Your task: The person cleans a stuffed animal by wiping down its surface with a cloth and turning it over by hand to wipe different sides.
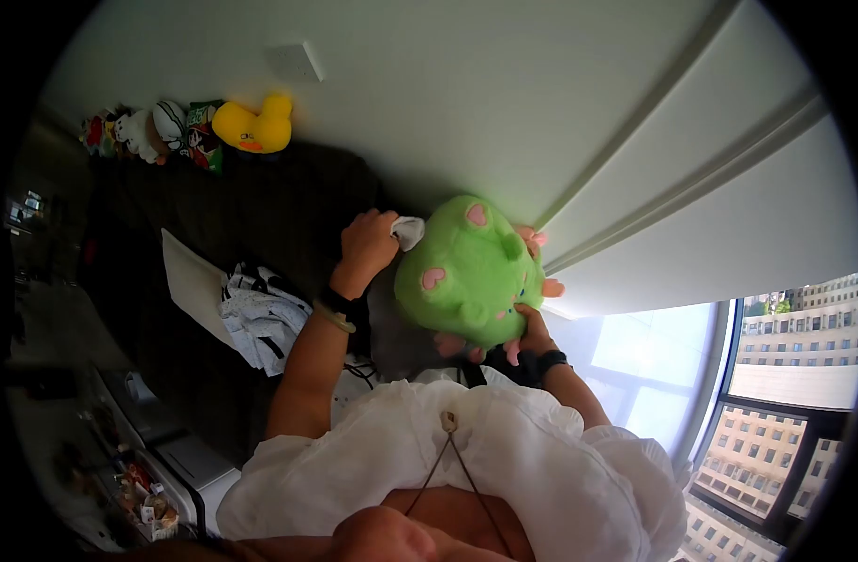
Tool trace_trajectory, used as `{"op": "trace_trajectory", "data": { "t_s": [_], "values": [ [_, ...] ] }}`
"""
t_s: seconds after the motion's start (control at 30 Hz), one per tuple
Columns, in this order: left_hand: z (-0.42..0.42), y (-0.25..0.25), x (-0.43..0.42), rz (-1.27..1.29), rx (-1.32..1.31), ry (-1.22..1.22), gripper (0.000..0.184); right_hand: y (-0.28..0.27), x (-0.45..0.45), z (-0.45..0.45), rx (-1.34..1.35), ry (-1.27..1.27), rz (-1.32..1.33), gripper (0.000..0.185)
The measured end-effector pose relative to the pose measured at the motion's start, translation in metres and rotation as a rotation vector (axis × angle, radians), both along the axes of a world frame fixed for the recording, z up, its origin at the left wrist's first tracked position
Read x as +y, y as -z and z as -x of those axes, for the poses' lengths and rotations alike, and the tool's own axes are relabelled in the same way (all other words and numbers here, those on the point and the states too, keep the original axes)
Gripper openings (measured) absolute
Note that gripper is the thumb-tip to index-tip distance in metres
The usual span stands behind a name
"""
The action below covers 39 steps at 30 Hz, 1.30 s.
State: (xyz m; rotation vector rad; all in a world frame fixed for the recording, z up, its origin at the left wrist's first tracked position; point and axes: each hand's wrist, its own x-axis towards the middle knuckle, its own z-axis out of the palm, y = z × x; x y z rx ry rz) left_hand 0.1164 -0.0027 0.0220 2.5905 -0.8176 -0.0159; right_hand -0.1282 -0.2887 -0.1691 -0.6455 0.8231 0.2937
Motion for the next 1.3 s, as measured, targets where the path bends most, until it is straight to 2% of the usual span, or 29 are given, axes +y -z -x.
{"op": "trace_trajectory", "data": {
  "t_s": [0.03,0.1,0.17,0.27,0.37,0.5,0.57,0.63,0.73,0.83,0.93,1.03,1.13,1.23,1.3],
  "values": [
    [0.007,-0.012,-0.005,0.141,-0.064,0.031,0.031,-0.003,0.001,0.000,0.022,-0.008,-0.009,0.050],
    [0.021,-0.025,-0.025,0.358,-0.175,0.305,0.037,-0.010,0.000,-0.002,0.065,-0.027,-0.022,0.048],
    [0.036,-0.018,-0.047,0.360,-0.193,0.571,0.042,-0.002,-0.004,-0.001,0.060,-0.029,-0.026,0.048],
    [0.047,0.021,-0.082,0.170,-0.298,0.610,0.041,-0.003,-0.003,0.002,0.052,-0.027,-0.036,0.047],
    [0.039,0.040,-0.092,0.073,-0.207,0.491,0.034,0.001,-0.004,0.003,0.017,-0.021,-0.045,0.045],
    [0.009,0.031,-0.083,-0.018,-0.099,0.309,0.028,-0.001,0.000,0.003,-0.077,0.019,-0.045,0.047],
    [-0.007,0.028,-0.070,-0.089,-0.001,0.208,0.027,0.002,-0.003,0.001,-0.013,0.030,-0.049,0.046],
    [-0.030,0.051,-0.049,-0.191,-0.012,0.074,0.029,0.005,-0.004,0.000,0.036,0.019,-0.040,0.044],
    [-0.048,0.051,-0.022,-0.150,0.058,-0.066,0.032,0.004,-0.008,-0.006,0.090,0.000,-0.012,0.042],
    [-0.050,0.033,-0.030,0.348,0.102,0.011,0.037,0.003,-0.005,-0.005,0.142,0.000,-0.018,0.042],
    [-0.044,-0.002,-0.065,0.639,0.220,0.394,0.038,0.013,-0.013,-0.007,0.146,-0.066,-0.008,0.043],
    [-0.041,0.002,-0.107,0.555,0.014,0.575,0.040,0.024,-0.018,-0.008,0.109,-0.071,0.004,0.045],
    [-0.036,-0.003,-0.143,0.388,0.197,0.743,0.038,0.024,-0.010,-0.005,0.079,-0.015,-0.034,0.045],
    [-0.039,0.014,-0.166,-0.211,0.367,0.685,0.037,0.023,-0.007,0.001,0.087,0.005,-0.026,0.044],
    [-0.043,0.014,-0.167,-0.243,0.511,0.581,0.034,0.021,-0.003,0.002,0.088,-0.018,0.031,0.043]
  ]
}}
